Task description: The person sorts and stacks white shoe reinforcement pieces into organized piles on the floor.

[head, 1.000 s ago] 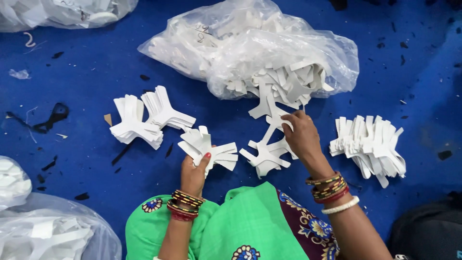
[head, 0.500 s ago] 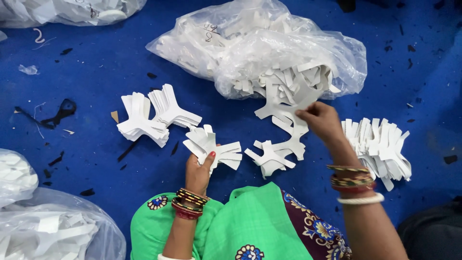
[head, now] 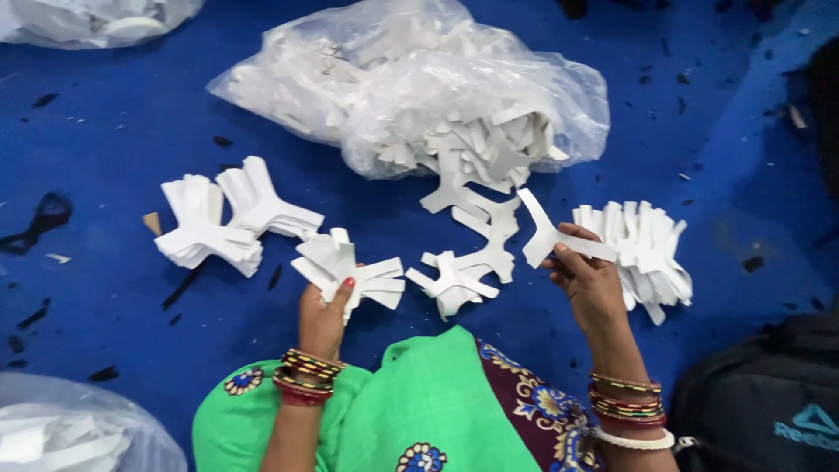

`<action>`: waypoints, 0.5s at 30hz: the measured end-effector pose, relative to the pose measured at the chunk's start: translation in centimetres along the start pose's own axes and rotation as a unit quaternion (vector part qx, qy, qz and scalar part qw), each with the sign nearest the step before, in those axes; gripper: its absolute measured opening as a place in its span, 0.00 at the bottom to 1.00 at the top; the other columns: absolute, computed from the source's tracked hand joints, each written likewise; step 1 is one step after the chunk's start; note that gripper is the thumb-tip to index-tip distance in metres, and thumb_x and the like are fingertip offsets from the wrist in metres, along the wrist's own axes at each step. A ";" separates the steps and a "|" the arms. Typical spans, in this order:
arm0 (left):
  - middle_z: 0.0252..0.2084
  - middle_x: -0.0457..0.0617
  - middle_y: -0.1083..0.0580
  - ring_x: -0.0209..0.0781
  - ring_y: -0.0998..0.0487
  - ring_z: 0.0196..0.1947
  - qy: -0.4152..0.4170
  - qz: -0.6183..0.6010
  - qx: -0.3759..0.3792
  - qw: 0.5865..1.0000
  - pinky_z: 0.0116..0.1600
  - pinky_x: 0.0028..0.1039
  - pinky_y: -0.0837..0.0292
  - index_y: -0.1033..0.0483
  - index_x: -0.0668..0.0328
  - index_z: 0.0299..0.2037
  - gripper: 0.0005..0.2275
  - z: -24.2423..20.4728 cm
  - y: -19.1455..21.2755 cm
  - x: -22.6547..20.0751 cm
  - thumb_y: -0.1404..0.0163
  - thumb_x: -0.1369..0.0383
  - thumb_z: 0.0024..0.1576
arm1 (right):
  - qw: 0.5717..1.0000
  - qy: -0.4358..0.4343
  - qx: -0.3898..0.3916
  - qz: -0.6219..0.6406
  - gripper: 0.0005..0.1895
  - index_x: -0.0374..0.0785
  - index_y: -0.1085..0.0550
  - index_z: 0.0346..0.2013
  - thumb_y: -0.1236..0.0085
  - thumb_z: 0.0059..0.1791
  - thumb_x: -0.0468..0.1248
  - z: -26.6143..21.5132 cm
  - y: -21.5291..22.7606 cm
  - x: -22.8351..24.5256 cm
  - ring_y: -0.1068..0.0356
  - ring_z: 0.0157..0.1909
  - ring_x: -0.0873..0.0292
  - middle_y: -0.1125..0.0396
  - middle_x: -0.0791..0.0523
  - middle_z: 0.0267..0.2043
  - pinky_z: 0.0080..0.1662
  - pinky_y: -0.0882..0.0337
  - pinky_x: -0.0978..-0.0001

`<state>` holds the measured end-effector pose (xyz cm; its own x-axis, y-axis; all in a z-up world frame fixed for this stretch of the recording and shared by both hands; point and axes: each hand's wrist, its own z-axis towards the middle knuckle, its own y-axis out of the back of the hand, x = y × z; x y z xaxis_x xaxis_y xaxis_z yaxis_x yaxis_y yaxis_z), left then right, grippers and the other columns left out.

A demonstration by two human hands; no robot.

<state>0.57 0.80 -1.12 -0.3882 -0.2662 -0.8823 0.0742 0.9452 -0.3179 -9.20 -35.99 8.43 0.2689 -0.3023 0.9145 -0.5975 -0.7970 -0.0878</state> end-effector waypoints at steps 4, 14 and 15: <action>0.51 0.55 0.20 0.39 0.20 0.47 -0.015 0.029 -0.001 0.999 0.53 0.25 0.27 0.24 0.74 0.56 0.14 0.3 0.4 0.6 0.50 0.76 0.61 | 0.995 0.052 -0.083 0.025 0.20 0.38 0.31 0.60 0.44 0.53 0.31 0.3 3.2 0.0 0.27 0.38 0.63 0.30 0.56 0.40 0.37 0.30 0.74; 0.52 0.56 0.20 0.40 0.20 0.49 -0.005 0.045 -0.010 0.999 0.55 0.26 0.26 0.27 0.74 0.57 0.15 -0.3 -0.4 -1.2 0.50 0.77 0.60 | 0.955 0.062 -0.286 -0.042 0.27 0.39 0.34 0.63 0.40 0.50 0.29 3.3 14.6 -4.3 0.29 0.31 0.64 0.29 0.54 0.41 0.30 0.31 0.74; 0.52 0.56 0.20 0.40 0.20 0.49 -0.005 0.045 -0.011 0.999 0.55 0.26 0.26 0.27 0.74 0.57 0.15 -0.3 -0.5 -1.2 0.50 0.77 0.60 | 0.956 0.062 -0.285 -0.042 0.27 0.39 0.34 0.63 0.40 0.50 0.29 2.8 14.6 -4.3 0.29 0.31 0.64 0.29 0.54 0.41 0.30 0.31 0.74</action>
<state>0.72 0.67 0.17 -0.3713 -0.1824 -0.9104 0.0887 0.9691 -0.2304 -17.02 -47.76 2.11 0.2640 -0.1568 0.9517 -0.9013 -0.3915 0.1855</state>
